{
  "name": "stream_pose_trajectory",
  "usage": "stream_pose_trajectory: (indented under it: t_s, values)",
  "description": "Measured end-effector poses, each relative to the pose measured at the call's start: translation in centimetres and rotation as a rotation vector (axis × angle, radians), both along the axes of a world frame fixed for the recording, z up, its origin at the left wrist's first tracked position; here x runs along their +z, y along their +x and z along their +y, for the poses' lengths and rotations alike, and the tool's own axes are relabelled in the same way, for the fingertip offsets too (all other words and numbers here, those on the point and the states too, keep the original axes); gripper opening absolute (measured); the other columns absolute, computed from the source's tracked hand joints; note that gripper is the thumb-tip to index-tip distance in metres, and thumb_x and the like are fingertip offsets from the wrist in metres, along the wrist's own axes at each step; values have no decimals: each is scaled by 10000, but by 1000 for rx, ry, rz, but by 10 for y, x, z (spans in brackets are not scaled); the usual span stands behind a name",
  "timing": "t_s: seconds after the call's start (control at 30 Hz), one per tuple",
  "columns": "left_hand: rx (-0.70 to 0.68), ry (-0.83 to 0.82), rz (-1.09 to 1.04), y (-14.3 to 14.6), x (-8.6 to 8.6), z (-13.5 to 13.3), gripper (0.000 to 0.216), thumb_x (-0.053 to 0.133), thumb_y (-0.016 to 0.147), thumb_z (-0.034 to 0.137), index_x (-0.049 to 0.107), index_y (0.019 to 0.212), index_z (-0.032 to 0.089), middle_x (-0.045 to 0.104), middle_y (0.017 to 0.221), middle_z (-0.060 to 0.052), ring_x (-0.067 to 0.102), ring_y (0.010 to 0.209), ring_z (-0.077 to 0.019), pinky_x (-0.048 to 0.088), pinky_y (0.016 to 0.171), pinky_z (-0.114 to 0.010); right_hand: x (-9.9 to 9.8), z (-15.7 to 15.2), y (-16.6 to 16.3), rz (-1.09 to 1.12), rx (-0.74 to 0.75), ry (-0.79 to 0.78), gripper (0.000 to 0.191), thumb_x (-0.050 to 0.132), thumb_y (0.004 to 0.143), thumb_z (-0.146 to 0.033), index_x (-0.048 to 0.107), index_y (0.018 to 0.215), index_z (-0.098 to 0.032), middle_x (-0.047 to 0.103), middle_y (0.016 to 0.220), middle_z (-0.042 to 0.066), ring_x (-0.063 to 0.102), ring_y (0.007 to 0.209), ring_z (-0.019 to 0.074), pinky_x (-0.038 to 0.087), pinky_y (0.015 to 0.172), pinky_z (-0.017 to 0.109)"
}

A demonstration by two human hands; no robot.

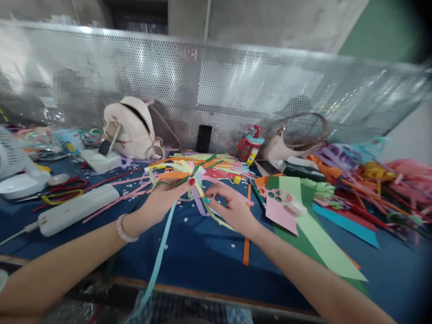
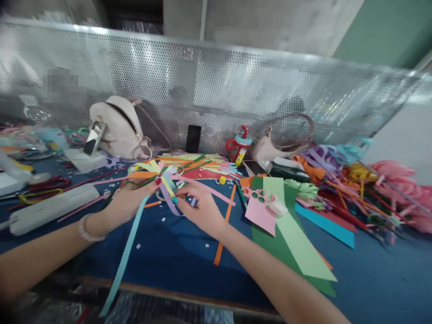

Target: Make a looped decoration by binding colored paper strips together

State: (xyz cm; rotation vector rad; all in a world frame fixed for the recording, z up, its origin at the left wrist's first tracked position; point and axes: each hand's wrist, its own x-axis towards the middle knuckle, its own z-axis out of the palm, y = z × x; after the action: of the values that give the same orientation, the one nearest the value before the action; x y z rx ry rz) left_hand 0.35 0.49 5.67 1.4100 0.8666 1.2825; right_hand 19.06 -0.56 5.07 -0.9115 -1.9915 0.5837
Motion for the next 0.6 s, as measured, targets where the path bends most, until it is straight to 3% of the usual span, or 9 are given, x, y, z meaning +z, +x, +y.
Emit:
stream_pose_trajectory:
  t_s: [0.13,0.23,0.4,0.5,0.6]
  values:
    - [64,50,-49,1,23,25,312,701,692,393,695,877,141,709,910,-68,630,931,-230,501,840,-341,22,8,8,-189,46,101,91,516,788,-173,604,814,-168,621,824,52,564,754,152,438,704,284]
    - [-11,143,-71,5,51,40,302,708,687,353,685,902,142,707,888,-65,640,891,-213,505,827,-337,42,20,15,-288,-9,157,132,502,806,-215,602,741,-156,603,747,34,537,685,140,416,651,267]
    - [-126,271,-63,26,89,60,212,700,687,269,692,849,132,706,863,-65,637,873,-193,496,832,-319,83,45,25,22,-125,160,238,445,850,-332,614,810,-169,634,820,35,575,779,152,438,704,263]
    - [-183,309,-71,39,98,68,204,687,701,279,702,848,138,704,796,-56,648,809,-179,509,783,-296,100,59,27,206,-69,171,249,446,854,-375,607,842,-186,632,881,24,574,870,147,436,800,265]
    - [-214,334,-99,45,99,70,226,674,716,282,699,902,156,703,798,-41,649,791,-163,512,757,-271,106,69,24,235,55,87,222,514,829,-366,591,956,-201,623,968,19,567,910,136,434,822,262]
